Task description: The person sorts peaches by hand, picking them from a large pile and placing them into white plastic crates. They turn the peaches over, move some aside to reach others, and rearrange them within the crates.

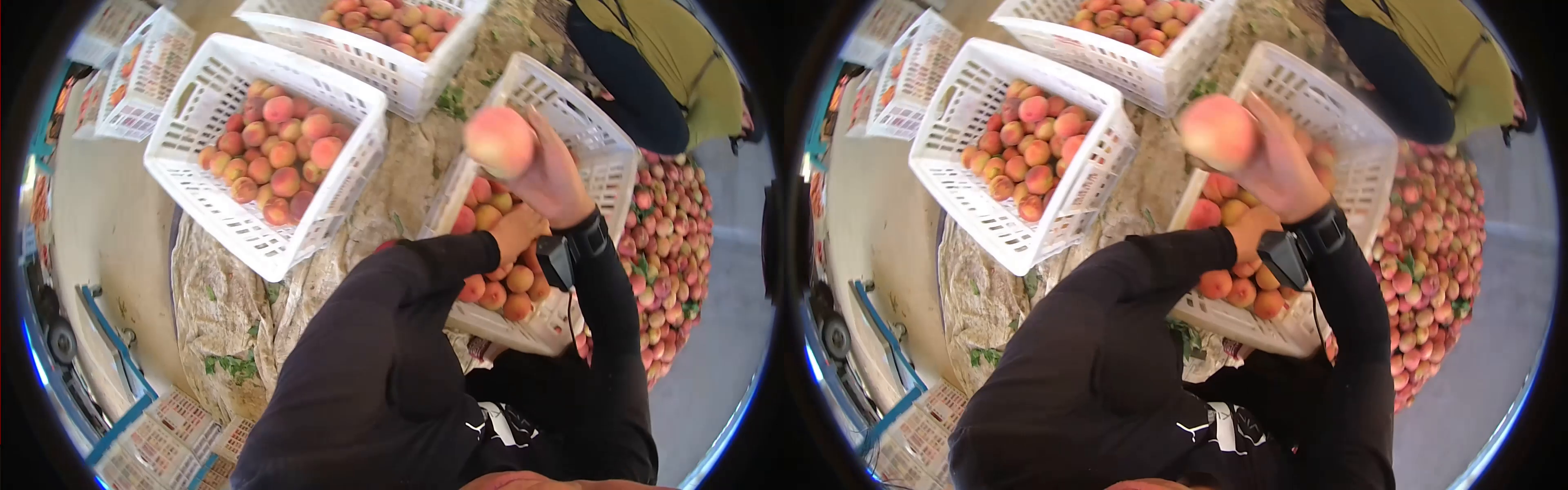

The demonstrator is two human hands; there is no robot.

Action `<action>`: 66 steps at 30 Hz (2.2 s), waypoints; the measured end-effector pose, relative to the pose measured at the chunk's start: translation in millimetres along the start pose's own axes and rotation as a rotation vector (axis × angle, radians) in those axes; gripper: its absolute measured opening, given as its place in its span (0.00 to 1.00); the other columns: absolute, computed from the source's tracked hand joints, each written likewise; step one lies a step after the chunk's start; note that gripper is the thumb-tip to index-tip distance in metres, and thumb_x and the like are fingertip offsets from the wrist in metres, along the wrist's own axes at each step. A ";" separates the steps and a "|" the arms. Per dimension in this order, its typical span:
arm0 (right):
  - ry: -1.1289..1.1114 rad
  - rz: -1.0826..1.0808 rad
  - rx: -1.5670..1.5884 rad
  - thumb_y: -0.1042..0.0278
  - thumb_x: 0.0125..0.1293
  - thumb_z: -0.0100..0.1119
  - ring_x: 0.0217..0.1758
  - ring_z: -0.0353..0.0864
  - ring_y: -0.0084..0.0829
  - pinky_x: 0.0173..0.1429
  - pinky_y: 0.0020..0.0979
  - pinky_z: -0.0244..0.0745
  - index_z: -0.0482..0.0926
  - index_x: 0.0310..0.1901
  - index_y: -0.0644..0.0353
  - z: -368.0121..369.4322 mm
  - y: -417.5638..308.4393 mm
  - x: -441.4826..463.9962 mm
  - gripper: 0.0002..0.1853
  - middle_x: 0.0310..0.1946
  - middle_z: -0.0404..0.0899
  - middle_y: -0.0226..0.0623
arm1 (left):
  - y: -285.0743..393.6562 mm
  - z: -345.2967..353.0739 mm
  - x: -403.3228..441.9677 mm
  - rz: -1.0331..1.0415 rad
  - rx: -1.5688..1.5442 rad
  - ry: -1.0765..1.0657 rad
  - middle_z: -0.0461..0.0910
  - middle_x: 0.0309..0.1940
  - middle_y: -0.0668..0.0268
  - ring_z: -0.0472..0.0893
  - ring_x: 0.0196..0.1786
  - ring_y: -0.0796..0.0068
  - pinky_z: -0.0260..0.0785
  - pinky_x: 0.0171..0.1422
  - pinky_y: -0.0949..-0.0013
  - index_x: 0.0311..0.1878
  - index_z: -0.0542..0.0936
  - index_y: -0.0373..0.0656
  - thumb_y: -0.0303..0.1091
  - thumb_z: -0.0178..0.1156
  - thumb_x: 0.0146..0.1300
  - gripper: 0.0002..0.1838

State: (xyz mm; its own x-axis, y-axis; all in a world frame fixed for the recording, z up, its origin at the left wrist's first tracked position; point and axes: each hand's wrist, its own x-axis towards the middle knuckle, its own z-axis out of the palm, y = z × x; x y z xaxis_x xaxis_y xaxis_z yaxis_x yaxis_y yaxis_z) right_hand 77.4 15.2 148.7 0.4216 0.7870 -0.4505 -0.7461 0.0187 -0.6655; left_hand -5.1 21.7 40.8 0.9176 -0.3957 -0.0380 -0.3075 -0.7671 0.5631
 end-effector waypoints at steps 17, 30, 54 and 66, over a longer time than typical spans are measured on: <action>-0.175 -0.318 -2.016 0.62 0.56 0.60 0.50 0.76 0.44 0.51 0.42 0.77 0.81 0.39 0.57 -208.4 89.5 89.4 0.11 0.45 0.75 0.43 | -26.8 103.9 31.6 -0.015 -0.151 0.365 0.75 0.57 0.38 0.72 0.63 0.40 0.60 0.70 0.48 0.60 0.72 0.28 0.28 0.58 0.49 0.30; -0.084 0.003 -1.300 0.38 0.68 0.50 0.67 0.73 0.47 0.70 0.38 0.67 0.72 0.67 0.52 -209.4 71.9 12.8 0.34 0.66 0.72 0.46 | -11.3 70.3 10.9 0.173 0.215 0.080 0.69 0.63 0.46 0.66 0.69 0.49 0.52 0.76 0.56 0.72 0.61 0.29 0.34 0.58 0.51 0.42; 0.081 0.300 -0.628 0.30 0.73 0.35 0.75 0.60 0.33 0.77 0.33 0.51 0.59 0.76 0.57 -194.3 37.6 4.9 0.42 0.73 0.62 0.42 | -32.2 59.2 22.0 0.092 0.202 0.236 0.68 0.64 0.47 0.63 0.70 0.38 0.55 0.74 0.42 0.72 0.64 0.39 0.45 0.71 0.51 0.46; 0.481 0.091 -0.482 0.68 0.68 0.51 0.50 0.81 0.30 0.53 0.32 0.79 0.67 0.66 0.60 -249.4 33.5 15.1 0.25 0.50 0.78 0.39 | -26.5 56.9 22.0 0.063 0.233 0.240 0.72 0.58 0.52 0.65 0.66 0.42 0.57 0.71 0.46 0.70 0.66 0.41 0.46 0.72 0.48 0.45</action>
State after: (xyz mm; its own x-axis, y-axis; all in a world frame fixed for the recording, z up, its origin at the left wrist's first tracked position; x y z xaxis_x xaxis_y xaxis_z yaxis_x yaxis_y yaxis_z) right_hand 187.3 -126.1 -28.8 0.6329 0.4090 -0.6574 -0.5242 -0.3985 -0.7526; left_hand 8.9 4.6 -21.9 0.9198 -0.3368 0.2014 -0.3889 -0.8508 0.3535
